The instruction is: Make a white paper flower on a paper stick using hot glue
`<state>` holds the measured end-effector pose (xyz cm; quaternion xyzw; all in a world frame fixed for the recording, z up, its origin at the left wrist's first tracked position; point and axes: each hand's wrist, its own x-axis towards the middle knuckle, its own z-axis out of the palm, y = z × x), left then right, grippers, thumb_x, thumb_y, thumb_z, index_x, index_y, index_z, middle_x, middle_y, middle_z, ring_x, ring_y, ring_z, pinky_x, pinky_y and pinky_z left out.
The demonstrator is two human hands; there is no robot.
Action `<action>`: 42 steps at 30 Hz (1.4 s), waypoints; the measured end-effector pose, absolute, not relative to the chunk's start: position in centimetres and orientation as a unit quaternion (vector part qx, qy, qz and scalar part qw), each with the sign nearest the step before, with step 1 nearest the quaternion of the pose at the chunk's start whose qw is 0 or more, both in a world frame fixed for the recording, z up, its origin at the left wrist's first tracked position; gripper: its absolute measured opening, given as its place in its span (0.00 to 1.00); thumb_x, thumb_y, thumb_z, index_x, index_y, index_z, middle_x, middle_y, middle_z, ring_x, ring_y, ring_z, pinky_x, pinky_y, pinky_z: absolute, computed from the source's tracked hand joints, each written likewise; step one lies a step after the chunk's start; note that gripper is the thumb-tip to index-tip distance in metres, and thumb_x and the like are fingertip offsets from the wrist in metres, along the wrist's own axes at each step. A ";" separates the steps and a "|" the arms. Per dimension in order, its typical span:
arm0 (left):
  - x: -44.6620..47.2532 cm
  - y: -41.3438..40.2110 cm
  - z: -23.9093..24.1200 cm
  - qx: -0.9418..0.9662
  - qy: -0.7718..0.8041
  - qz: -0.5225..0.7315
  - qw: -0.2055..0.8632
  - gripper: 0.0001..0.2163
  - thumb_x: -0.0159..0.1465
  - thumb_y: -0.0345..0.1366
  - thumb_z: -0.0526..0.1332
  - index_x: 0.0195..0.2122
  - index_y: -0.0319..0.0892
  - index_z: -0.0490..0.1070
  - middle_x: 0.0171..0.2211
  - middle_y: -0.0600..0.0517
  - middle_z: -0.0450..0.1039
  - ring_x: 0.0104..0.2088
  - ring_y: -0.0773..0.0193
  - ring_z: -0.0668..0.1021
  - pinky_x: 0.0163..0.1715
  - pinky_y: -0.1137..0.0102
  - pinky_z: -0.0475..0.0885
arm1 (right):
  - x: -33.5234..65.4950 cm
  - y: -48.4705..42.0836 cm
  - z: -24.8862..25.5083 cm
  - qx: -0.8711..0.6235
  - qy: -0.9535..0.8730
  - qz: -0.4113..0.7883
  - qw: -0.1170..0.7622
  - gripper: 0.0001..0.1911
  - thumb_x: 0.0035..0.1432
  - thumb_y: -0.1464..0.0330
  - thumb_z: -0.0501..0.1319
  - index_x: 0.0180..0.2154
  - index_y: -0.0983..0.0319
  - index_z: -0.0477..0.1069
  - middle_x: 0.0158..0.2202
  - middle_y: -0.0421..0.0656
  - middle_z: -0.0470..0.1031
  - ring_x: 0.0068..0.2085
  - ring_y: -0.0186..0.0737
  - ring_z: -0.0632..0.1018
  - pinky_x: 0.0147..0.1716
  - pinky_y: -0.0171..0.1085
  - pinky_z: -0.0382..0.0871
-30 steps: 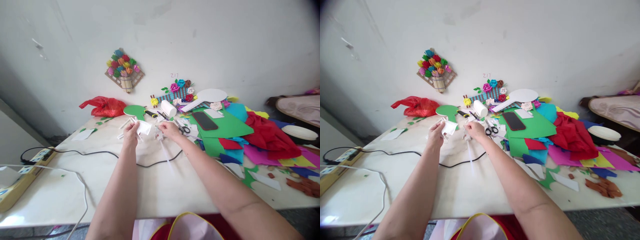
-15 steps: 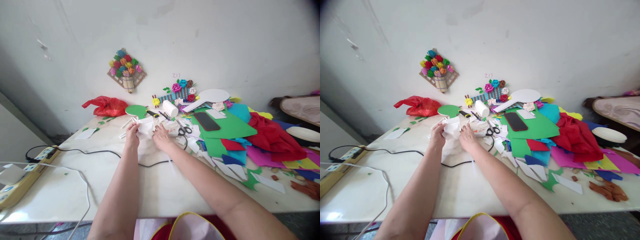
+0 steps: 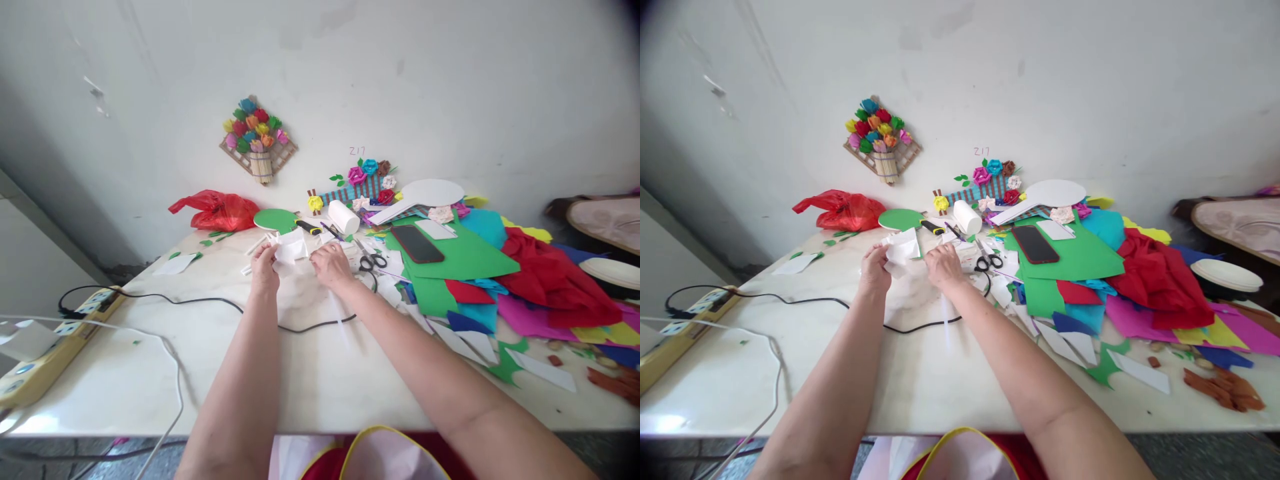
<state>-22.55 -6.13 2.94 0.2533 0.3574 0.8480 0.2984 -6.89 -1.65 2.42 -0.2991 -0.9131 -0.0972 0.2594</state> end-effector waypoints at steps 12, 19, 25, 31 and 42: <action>-22.9 -6.0 2.4 0.261 0.366 0.848 0.280 0.09 0.41 0.32 0.63 0.20 0.40 0.62 0.15 0.60 0.58 0.16 0.75 0.61 0.19 0.76 0.54 | -8.8 -3.1 2.9 -0.307 -0.925 -0.201 0.100 0.13 0.47 0.69 0.58 0.36 0.65 0.76 0.42 0.54 0.72 0.52 0.57 0.61 0.56 0.56 0.36; -23.1 -5.8 2.3 0.265 0.350 0.851 0.286 0.09 0.41 0.31 0.63 0.20 0.40 0.61 0.15 0.61 0.57 0.16 0.75 0.61 0.19 0.77 0.54 | -9.8 -2.7 2.4 -0.295 -0.924 -0.235 0.066 0.09 0.49 0.73 0.57 0.28 0.56 0.75 0.33 0.45 0.76 0.48 0.50 0.66 0.56 0.51 0.43; -23.2 -5.9 2.4 0.252 0.345 0.857 0.288 0.09 0.41 0.31 0.63 0.19 0.40 0.61 0.15 0.61 0.56 0.16 0.75 0.61 0.19 0.77 0.54 | -9.3 -2.8 2.7 -0.248 -0.937 -0.170 0.176 0.13 0.54 0.75 0.51 0.33 0.64 0.73 0.34 0.49 0.76 0.43 0.45 0.70 0.51 0.44 0.53; -22.9 -5.9 2.6 0.247 0.347 0.856 0.294 0.09 0.40 0.32 0.63 0.18 0.39 0.61 0.14 0.61 0.56 0.16 0.76 0.61 0.18 0.77 0.54 | -7.6 -2.0 3.4 -0.406 -0.851 0.090 0.322 0.11 0.58 0.68 0.49 0.39 0.62 0.68 0.31 0.45 0.76 0.34 0.41 0.76 0.35 0.37 0.65; -20.4 -6.3 2.3 0.383 0.401 0.720 0.418 0.12 0.42 0.35 0.68 0.24 0.39 0.67 0.18 0.55 0.67 0.17 0.72 0.67 0.16 0.77 0.58 | -3.7 1.2 2.7 -0.382 -0.622 0.487 0.480 0.04 0.57 0.68 0.49 0.36 0.60 0.57 0.26 0.40 0.71 0.21 0.34 0.76 0.15 0.30 0.66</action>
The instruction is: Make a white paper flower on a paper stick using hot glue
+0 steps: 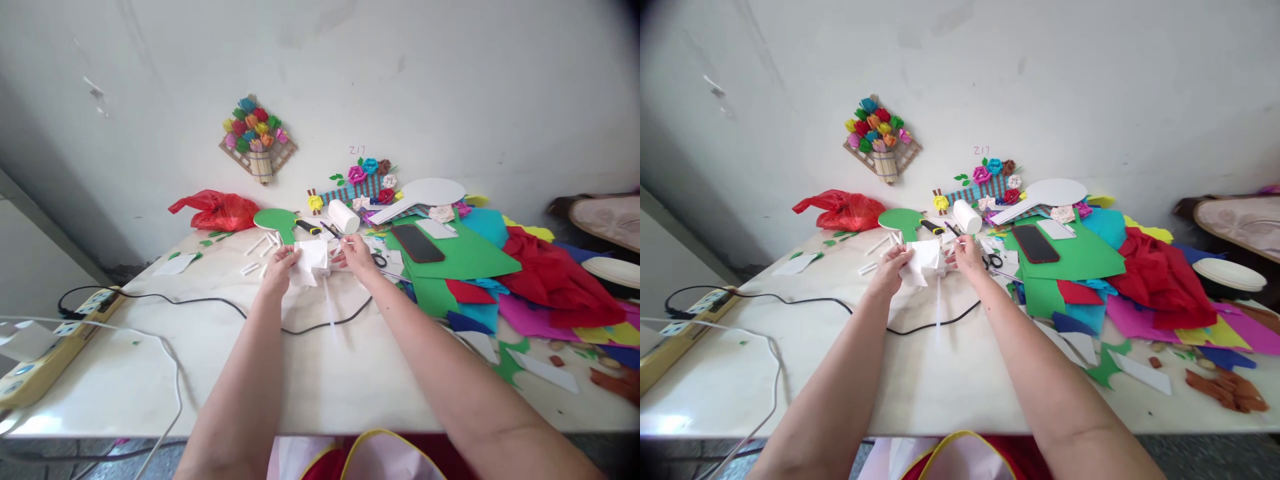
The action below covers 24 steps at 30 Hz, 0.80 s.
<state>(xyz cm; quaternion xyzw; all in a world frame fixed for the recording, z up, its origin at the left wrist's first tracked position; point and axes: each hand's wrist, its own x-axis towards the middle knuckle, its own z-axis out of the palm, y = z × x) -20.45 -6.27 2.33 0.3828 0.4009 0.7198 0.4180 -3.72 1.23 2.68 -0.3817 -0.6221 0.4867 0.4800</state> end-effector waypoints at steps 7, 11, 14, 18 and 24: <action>-19.8 -6.4 2.2 0.432 0.415 0.650 0.467 0.15 0.43 0.40 0.69 0.29 0.38 0.70 0.21 0.52 0.71 0.19 0.68 0.70 0.18 0.74 0.62 | -2.6 1.7 3.8 -0.349 -0.612 0.472 0.529 0.12 0.54 0.66 0.53 0.41 0.61 0.60 0.25 0.36 0.69 0.19 0.28 0.70 0.14 0.27 0.64; -19.7 -6.5 2.0 0.459 0.433 0.616 0.472 0.14 0.44 0.41 0.68 0.26 0.38 0.71 0.21 0.52 0.70 0.18 0.69 0.69 0.18 0.74 0.61 | -2.8 1.4 5.0 -0.306 -0.631 0.476 0.531 0.18 0.48 0.68 0.58 0.43 0.63 0.63 0.26 0.38 0.71 0.20 0.28 0.70 0.16 0.28 0.66; -19.8 -6.4 1.8 0.471 0.432 0.608 0.471 0.13 0.45 0.42 0.68 0.26 0.38 0.71 0.21 0.52 0.70 0.18 0.69 0.69 0.18 0.74 0.60 | -3.2 0.8 5.8 -0.290 -0.655 0.480 0.506 0.11 0.46 0.69 0.60 0.36 0.64 0.68 0.25 0.39 0.72 0.21 0.28 0.70 0.19 0.29 0.67; -19.8 -6.3 1.6 0.473 0.421 0.602 0.487 0.12 0.46 0.41 0.68 0.27 0.38 0.71 0.22 0.51 0.70 0.19 0.69 0.70 0.19 0.75 0.60 | -3.9 0.2 6.4 -0.305 -0.714 0.439 0.452 0.06 0.46 0.68 0.61 0.28 0.65 0.70 0.22 0.39 0.71 0.20 0.29 0.70 0.20 0.30 0.66; -19.7 -6.4 1.9 0.482 0.400 0.599 0.499 0.12 0.46 0.39 0.68 0.28 0.38 0.73 0.23 0.51 0.72 0.19 0.68 0.71 0.19 0.74 0.62 | -4.1 0.7 6.3 -0.300 -0.795 0.304 0.431 0.08 0.45 0.66 0.62 0.26 0.65 0.74 0.27 0.41 0.74 0.31 0.35 0.73 0.32 0.33 0.66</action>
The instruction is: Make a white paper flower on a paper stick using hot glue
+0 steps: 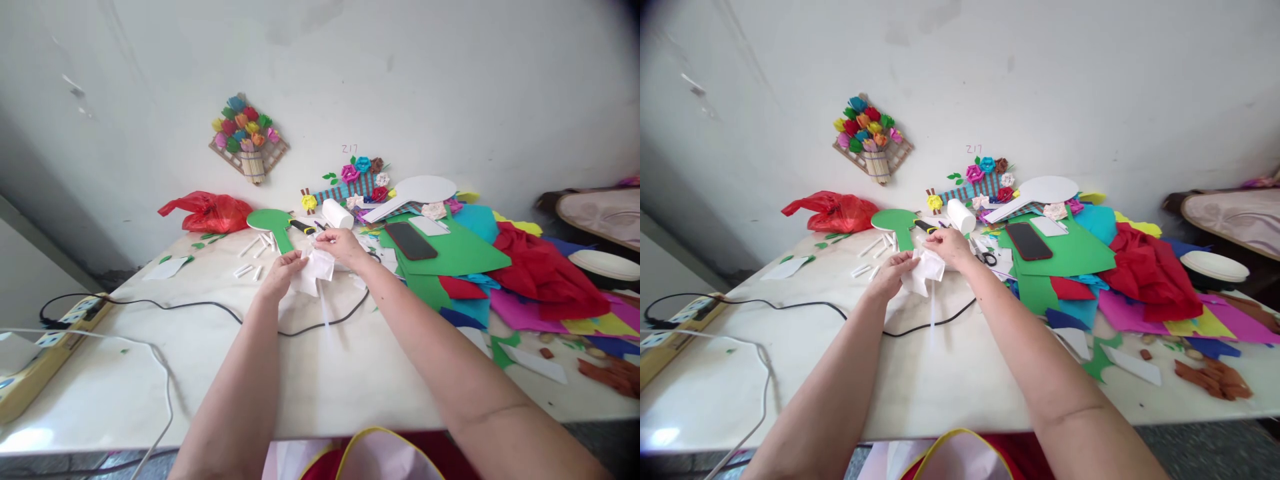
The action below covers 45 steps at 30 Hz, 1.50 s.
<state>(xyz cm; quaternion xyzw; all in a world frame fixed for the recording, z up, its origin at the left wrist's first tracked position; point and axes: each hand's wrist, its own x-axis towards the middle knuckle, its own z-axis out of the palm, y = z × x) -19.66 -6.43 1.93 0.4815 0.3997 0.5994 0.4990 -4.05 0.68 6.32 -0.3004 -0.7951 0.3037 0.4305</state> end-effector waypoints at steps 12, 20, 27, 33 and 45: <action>-19.3 -6.9 2.6 0.461 0.422 0.585 0.517 0.09 0.44 0.34 0.67 0.25 0.37 0.71 0.19 0.54 0.70 0.17 0.72 0.69 0.18 0.76 0.58 | -3.6 1.3 5.8 -0.282 -0.805 0.361 0.377 0.09 0.40 0.66 0.64 0.22 0.67 0.73 0.22 0.39 0.72 0.24 0.33 0.71 0.25 0.31 0.62; -19.4 -6.7 2.5 0.449 0.419 0.600 0.513 0.08 0.45 0.34 0.66 0.23 0.37 0.70 0.18 0.55 0.67 0.17 0.73 0.67 0.17 0.76 0.56 | -3.8 0.3 6.4 -0.321 -0.820 0.290 0.375 0.07 0.40 0.67 0.65 0.21 0.66 0.73 0.22 0.41 0.73 0.25 0.35 0.72 0.24 0.32 0.61; -19.4 -6.7 2.5 0.461 0.409 0.597 0.513 0.07 0.45 0.34 0.66 0.23 0.36 0.71 0.18 0.54 0.68 0.17 0.73 0.67 0.18 0.76 0.57 | -3.9 0.7 5.9 -0.302 -0.841 0.272 0.358 0.05 0.42 0.69 0.64 0.22 0.65 0.74 0.23 0.41 0.74 0.26 0.34 0.72 0.25 0.31 0.61; -19.6 -6.6 2.5 0.474 0.416 0.588 0.507 0.07 0.46 0.34 0.65 0.25 0.37 0.72 0.19 0.53 0.69 0.18 0.72 0.67 0.19 0.76 0.58 | -3.7 0.0 6.4 -0.331 -0.846 0.252 0.334 0.05 0.42 0.68 0.64 0.22 0.65 0.75 0.23 0.41 0.74 0.26 0.33 0.71 0.24 0.31 0.58; -19.4 -6.4 2.2 0.512 0.444 0.596 0.431 0.17 0.50 0.46 0.64 0.18 0.38 0.64 0.14 0.58 0.57 0.16 0.75 0.59 0.17 0.75 0.51 | -3.7 -0.6 6.7 -0.320 -0.856 0.251 0.319 0.07 0.42 0.67 0.64 0.20 0.66 0.72 0.20 0.39 0.71 0.24 0.31 0.68 0.24 0.31 0.56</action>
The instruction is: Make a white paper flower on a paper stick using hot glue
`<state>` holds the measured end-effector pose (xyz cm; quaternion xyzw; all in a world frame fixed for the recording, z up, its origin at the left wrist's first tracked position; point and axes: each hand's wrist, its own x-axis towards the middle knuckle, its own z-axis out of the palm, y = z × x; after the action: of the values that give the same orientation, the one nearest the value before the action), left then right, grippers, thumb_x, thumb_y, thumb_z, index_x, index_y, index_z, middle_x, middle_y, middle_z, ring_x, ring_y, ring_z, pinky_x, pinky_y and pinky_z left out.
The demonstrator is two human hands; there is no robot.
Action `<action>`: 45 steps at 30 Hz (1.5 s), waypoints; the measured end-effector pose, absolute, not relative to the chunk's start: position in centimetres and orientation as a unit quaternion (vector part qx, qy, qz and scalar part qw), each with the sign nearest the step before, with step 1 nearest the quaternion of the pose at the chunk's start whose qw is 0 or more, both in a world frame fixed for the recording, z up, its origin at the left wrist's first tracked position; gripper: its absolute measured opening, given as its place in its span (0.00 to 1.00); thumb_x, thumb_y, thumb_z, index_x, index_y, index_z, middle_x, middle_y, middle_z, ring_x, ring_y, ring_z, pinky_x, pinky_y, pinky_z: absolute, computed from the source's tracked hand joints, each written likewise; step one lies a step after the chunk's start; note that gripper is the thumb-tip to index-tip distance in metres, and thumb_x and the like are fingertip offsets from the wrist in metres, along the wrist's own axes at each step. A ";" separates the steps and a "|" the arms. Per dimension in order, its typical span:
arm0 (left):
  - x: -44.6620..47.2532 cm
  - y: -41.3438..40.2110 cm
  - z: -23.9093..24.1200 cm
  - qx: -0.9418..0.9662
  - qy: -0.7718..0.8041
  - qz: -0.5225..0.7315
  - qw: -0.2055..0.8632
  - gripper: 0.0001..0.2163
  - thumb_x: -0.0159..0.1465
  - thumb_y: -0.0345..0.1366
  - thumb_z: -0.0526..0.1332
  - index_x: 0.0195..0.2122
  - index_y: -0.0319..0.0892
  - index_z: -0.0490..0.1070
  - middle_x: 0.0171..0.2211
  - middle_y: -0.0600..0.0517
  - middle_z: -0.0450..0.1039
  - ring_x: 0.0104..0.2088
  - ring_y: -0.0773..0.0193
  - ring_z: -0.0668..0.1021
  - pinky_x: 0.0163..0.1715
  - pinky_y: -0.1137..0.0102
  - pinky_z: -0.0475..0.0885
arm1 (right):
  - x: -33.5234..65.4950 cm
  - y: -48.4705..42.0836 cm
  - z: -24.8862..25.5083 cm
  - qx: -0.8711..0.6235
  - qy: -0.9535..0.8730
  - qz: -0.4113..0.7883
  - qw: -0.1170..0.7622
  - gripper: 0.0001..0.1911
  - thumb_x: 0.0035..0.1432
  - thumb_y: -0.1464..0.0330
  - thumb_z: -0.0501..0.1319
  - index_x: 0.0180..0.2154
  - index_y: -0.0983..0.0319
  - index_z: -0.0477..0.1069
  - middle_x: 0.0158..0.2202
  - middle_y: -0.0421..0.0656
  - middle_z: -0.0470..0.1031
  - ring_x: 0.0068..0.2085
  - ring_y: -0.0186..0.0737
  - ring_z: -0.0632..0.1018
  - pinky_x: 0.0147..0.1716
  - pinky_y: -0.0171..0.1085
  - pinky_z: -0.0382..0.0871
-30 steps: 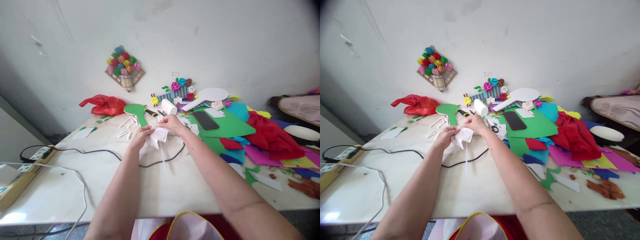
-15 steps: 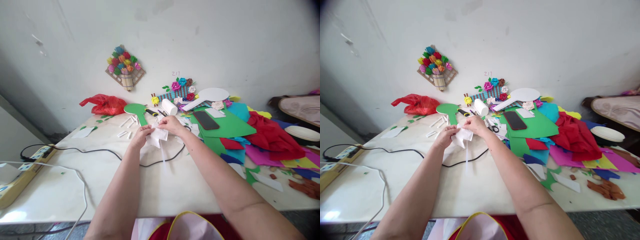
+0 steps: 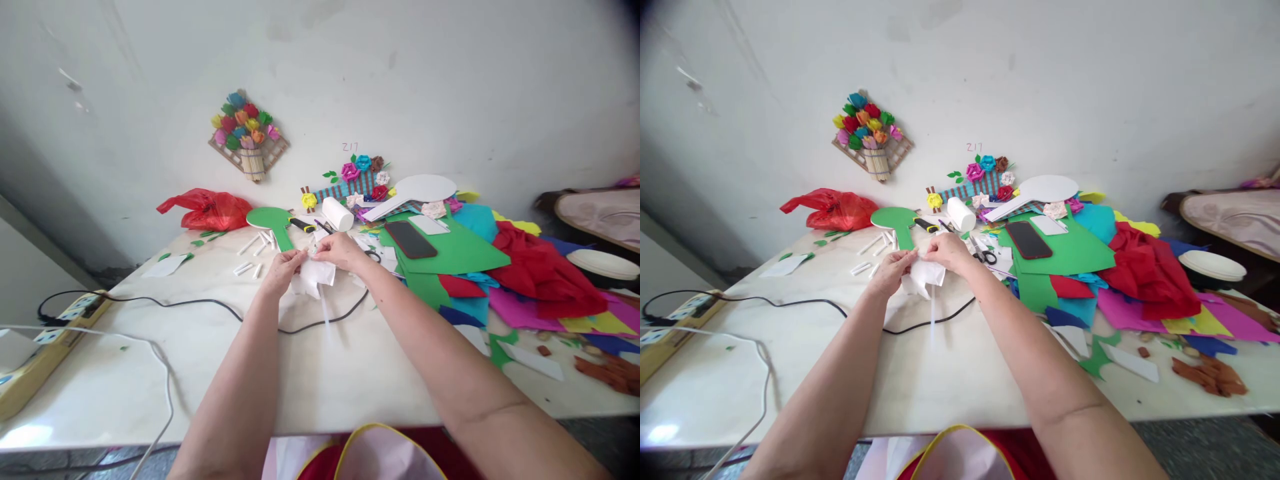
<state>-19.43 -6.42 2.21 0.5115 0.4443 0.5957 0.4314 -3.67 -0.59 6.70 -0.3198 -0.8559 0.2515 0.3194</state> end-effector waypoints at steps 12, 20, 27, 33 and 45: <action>-19.6 -6.1 2.1 0.485 0.439 0.640 0.403 0.16 0.49 0.47 0.64 0.20 0.38 0.66 0.15 0.57 0.59 0.17 0.74 0.62 0.19 0.75 0.57 | -2.8 0.3 6.5 -0.288 -0.731 0.518 0.337 0.16 0.45 0.57 0.62 0.29 0.64 0.71 0.25 0.40 0.72 0.25 0.32 0.71 0.23 0.30 0.64; -19.4 -6.2 2.3 0.482 0.445 0.646 0.390 0.17 0.49 0.48 0.64 0.19 0.38 0.66 0.14 0.57 0.59 0.16 0.74 0.62 0.18 0.75 0.56 | -3.7 0.0 5.7 -0.284 -0.704 0.548 0.351 0.12 0.36 0.68 0.68 0.26 0.67 0.71 0.21 0.38 0.71 0.23 0.30 0.70 0.24 0.31 0.64; -19.4 -6.1 2.4 0.473 0.435 0.656 0.395 0.17 0.48 0.48 0.65 0.19 0.38 0.67 0.15 0.58 0.60 0.16 0.75 0.62 0.18 0.75 0.56 | -4.0 -0.1 5.4 -0.271 -0.699 0.545 0.375 0.13 0.38 0.64 0.66 0.25 0.67 0.71 0.20 0.38 0.69 0.21 0.28 0.67 0.23 0.31 0.61; -19.0 -6.4 2.9 0.452 0.418 0.668 0.419 0.18 0.47 0.49 0.65 0.19 0.38 0.65 0.15 0.57 0.62 0.16 0.73 0.65 0.20 0.75 0.60 | -4.1 -0.9 5.8 -0.267 -0.698 0.529 0.403 0.12 0.37 0.64 0.66 0.24 0.67 0.72 0.21 0.38 0.71 0.23 0.30 0.68 0.25 0.32 0.61; -19.5 -6.5 3.2 0.415 0.399 0.672 0.466 0.16 0.47 0.48 0.64 0.22 0.38 0.67 0.14 0.54 0.65 0.17 0.70 0.69 0.20 0.74 0.62 | -4.0 -0.7 5.7 -0.258 -0.710 0.511 0.410 0.12 0.36 0.65 0.67 0.24 0.66 0.72 0.19 0.37 0.70 0.21 0.29 0.68 0.23 0.31 0.61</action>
<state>-19.51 -6.51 3.22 0.4151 0.3987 0.6717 0.4663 -3.96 -0.71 5.71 -0.2584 -0.7104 0.5106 0.4097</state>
